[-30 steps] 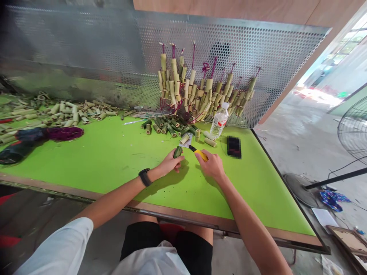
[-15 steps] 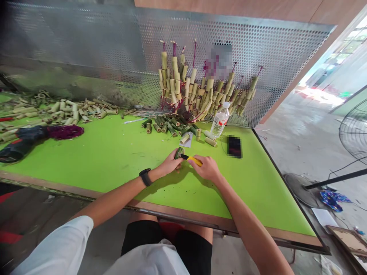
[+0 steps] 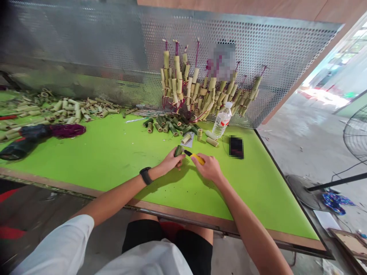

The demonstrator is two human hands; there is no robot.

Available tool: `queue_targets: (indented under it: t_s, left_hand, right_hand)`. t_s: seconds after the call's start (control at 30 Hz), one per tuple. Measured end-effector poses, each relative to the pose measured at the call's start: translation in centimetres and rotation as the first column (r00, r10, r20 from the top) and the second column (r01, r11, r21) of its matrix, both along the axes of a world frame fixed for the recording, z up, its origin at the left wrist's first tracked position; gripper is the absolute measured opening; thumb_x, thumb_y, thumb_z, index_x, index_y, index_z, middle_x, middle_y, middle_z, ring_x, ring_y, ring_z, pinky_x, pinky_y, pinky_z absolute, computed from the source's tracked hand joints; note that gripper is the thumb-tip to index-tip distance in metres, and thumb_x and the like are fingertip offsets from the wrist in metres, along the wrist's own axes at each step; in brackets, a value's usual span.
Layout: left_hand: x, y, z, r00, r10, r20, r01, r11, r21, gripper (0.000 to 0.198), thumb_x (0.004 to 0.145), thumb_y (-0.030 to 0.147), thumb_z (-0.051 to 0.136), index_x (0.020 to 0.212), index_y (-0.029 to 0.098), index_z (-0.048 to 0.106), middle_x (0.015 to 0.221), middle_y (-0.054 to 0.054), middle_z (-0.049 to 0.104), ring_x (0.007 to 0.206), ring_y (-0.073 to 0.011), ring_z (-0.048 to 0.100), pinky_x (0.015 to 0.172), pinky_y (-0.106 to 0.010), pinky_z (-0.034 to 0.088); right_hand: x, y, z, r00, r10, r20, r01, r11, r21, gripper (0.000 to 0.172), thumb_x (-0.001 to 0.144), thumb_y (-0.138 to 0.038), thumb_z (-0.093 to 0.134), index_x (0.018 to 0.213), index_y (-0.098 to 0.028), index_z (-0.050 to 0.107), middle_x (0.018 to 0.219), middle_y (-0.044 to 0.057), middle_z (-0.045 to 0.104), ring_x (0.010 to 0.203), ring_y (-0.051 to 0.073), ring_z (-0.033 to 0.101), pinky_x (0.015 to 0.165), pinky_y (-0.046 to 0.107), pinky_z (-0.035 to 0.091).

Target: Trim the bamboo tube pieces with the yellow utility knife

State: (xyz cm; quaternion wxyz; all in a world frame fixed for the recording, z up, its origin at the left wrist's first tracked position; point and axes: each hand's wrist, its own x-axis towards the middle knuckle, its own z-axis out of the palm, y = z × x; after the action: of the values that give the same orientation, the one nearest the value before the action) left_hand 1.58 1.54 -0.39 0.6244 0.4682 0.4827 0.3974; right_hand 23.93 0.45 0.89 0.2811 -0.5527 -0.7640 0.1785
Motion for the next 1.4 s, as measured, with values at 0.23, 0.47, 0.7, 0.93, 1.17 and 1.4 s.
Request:
queue_targets:
  t_s: [0.23,0.47,0.7,0.93,1.17,1.4]
  left_hand:
    - [0.4,-0.6,1.0,1.000,0.006,0.005,-0.006,1.000,0.022,0.026,0.093,0.009,0.072,0.112,0.020,0.058,0.070,0.006,0.060,0.061,-0.0114,0.063,0.064,-0.026,0.063]
    - [0.8,-0.9,1.6,0.998,0.038,-0.057,-0.036,0.999,0.041,0.024,0.095,0.006,0.067,0.108,0.021,0.052,0.064,0.010,0.054,0.056,-0.0099,0.057,0.060,-0.024,0.060]
    - [0.7,-2.0,2.8,0.991,-0.023,-0.131,0.023,1.000,0.003,0.021,0.100,0.008,0.062,0.113,0.021,0.050,0.061,0.011,0.047,0.052,-0.0099,0.051,0.052,-0.021,0.055]
    - [0.5,-2.2,3.5,0.995,-0.038,-0.089,0.035,0.999,-0.038,0.025,0.101,0.016,0.070,0.116,0.022,0.050,0.064,0.011,0.048,0.052,-0.0093,0.054,0.051,-0.019,0.054]
    - [0.6,-1.7,3.2,0.992,0.012,-0.123,-0.013,1.000,-0.009,0.018,0.104,0.018,0.065,0.114,0.022,0.051,0.063,0.011,0.049,0.051,-0.0097,0.055,0.051,-0.020,0.055]
    - [0.6,-1.6,2.4,0.981,0.000,-0.196,0.007,0.999,0.037,0.017,0.103,0.018,0.065,0.112,0.022,0.052,0.064,0.008,0.054,0.053,-0.0122,0.060,0.051,-0.021,0.053]
  right_hand:
    - [-0.3,-0.4,0.1,0.991,0.130,0.019,-0.128,0.989,-0.070,0.067,0.105,-0.077,0.042,0.086,-0.021,0.073,0.061,0.002,0.061,0.052,0.016,0.046,0.055,0.030,0.032]
    - [-1.1,-0.8,0.4,0.996,0.066,0.062,-0.062,0.996,-0.061,0.067,0.104,-0.076,0.042,0.089,-0.020,0.077,0.065,0.005,0.067,0.054,0.017,0.052,0.057,0.030,0.034]
    - [-0.8,0.0,-0.4,0.991,-0.088,0.103,0.089,0.996,-0.005,0.068,0.104,-0.075,0.045,0.106,-0.020,0.085,0.073,0.009,0.076,0.057,0.020,0.059,0.057,0.030,0.038]
    - [1.8,1.3,0.0,0.985,-0.169,-0.034,0.169,0.986,0.001,0.088,0.099,-0.091,0.037,0.101,-0.016,0.083,0.070,0.007,0.070,0.059,0.019,0.056,0.056,0.031,0.037]
    - [0.0,0.0,0.4,0.991,0.130,-0.033,-0.132,0.989,-0.065,0.072,0.103,-0.082,0.041,0.082,-0.020,0.070,0.062,0.001,0.058,0.056,0.015,0.047,0.058,0.030,0.034]
    - [0.0,0.1,0.4,0.991,0.131,-0.014,-0.132,0.989,-0.071,0.068,0.103,-0.079,0.044,0.084,-0.020,0.071,0.064,0.002,0.061,0.057,0.016,0.049,0.058,0.030,0.034]
